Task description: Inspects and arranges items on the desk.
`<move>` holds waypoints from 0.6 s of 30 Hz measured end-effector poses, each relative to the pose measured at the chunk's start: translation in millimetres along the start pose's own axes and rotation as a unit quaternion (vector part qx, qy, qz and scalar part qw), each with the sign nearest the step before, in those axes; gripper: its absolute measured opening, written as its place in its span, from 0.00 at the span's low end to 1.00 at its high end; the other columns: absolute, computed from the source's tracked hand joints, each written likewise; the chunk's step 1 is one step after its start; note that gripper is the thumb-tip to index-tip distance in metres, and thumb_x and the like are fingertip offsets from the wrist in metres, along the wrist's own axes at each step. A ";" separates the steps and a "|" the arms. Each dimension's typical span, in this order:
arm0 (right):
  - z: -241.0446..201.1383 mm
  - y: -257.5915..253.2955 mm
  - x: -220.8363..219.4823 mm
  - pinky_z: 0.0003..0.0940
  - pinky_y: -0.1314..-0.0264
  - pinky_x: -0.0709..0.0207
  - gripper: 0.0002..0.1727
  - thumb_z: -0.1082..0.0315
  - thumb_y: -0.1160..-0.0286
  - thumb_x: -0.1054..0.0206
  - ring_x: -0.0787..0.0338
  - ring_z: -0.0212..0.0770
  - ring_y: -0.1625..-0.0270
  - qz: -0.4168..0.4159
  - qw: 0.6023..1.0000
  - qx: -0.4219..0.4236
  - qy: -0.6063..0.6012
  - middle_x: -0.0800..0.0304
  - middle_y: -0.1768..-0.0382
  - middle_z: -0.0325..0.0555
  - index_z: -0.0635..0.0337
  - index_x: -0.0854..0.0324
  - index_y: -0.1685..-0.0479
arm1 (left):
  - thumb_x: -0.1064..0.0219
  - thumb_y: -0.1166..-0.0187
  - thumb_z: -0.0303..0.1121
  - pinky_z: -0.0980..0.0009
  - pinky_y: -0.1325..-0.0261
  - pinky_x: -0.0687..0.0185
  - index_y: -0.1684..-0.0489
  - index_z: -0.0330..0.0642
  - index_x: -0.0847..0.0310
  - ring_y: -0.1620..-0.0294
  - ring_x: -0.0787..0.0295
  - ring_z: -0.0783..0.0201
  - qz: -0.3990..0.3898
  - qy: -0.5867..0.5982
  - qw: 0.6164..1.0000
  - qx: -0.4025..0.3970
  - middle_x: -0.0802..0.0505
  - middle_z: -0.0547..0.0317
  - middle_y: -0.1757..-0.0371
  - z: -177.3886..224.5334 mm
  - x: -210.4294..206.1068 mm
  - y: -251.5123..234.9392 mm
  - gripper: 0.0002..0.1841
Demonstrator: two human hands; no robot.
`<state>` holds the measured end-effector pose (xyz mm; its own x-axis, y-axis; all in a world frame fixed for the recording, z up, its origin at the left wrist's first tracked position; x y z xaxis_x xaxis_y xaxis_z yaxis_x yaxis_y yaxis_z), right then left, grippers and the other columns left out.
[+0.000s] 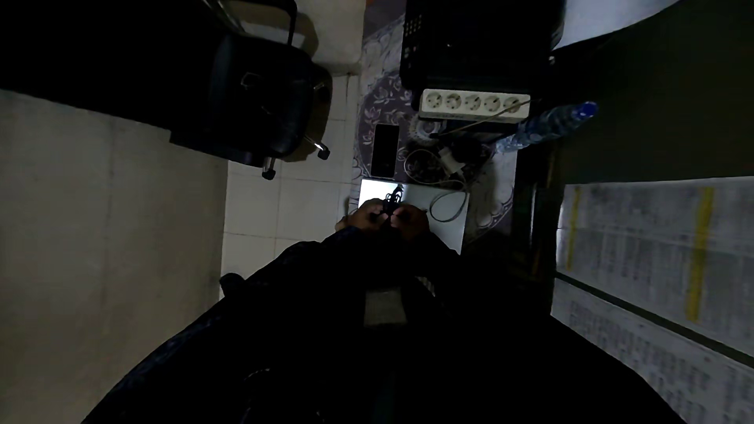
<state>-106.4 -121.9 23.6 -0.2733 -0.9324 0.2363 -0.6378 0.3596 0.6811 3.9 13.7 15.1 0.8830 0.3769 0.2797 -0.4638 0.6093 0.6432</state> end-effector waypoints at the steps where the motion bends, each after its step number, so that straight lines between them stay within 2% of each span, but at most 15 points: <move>1: -0.2 -0.6 1.8 0.44 0.37 0.12 0.17 0.70 0.23 0.28 0.05 0.46 0.49 0.004 1.000 -0.003 0.008 0.07 0.50 0.59 0.71 0.17 0.41 | 0.30 0.18 0.34 0.54 0.30 0.19 0.42 0.33 0.15 0.39 0.11 0.55 -0.001 0.013 1.000 0.007 0.09 0.43 0.40 0.6 -0.1 0.4 0.15; 4: -4.2 0.5 4.3 0.44 0.37 0.12 0.18 0.69 0.23 0.27 0.05 0.46 0.50 0.002 1.000 -0.014 0.014 0.07 0.50 0.58 0.71 0.18 0.39 | 0.30 0.19 0.32 0.57 0.32 0.17 0.40 0.33 0.14 0.42 0.10 0.58 0.012 0.054 0.998 0.009 0.08 0.44 0.44 -9.9 -0.6 -3.2 0.15; 10: -2.6 1.1 2.1 0.45 0.40 0.10 0.18 0.69 0.23 0.28 0.04 0.47 0.51 0.022 0.999 -0.033 -0.012 0.07 0.48 0.58 0.68 0.18 0.37 | 0.27 0.20 0.32 0.59 0.35 0.16 0.44 0.35 0.13 0.45 0.10 0.62 0.007 0.098 0.995 0.023 0.07 0.49 0.47 -26.4 -2.8 -13.2 0.13; 15: -0.8 0.7 5.7 0.49 0.33 0.15 0.18 0.64 0.20 0.30 0.07 0.48 0.43 0.030 0.998 -0.031 0.053 0.08 0.44 0.56 0.63 0.15 0.36 | 0.25 0.23 0.35 0.56 0.36 0.15 0.49 0.37 0.10 0.49 0.08 0.62 0.025 0.071 0.997 0.034 0.05 0.51 0.51 -18.6 -6.4 -11.3 0.12; 18: 2.5 1.1 6.7 0.50 0.28 0.18 0.17 0.63 0.18 0.32 0.08 0.48 0.37 0.036 0.995 -0.002 0.098 0.07 0.42 0.55 0.61 0.13 0.37 | 0.26 0.21 0.36 0.53 0.35 0.15 0.47 0.38 0.11 0.47 0.08 0.59 0.031 0.039 0.998 0.039 0.06 0.49 0.50 -18.4 -9.3 -12.5 0.13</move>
<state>-110.7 -127.6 24.2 -0.1718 -0.8938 0.4143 -0.6192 0.4251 0.6603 0.2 15.4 -8.7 0.8433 0.4674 0.2652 -0.5071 0.5288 0.6806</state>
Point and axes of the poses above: each hand's wrist, its own y-axis away from the middle knuckle, its own x-axis out of the back of the hand, z = x × y, the point moved 1 cm from there along -y, towards the middle knuckle
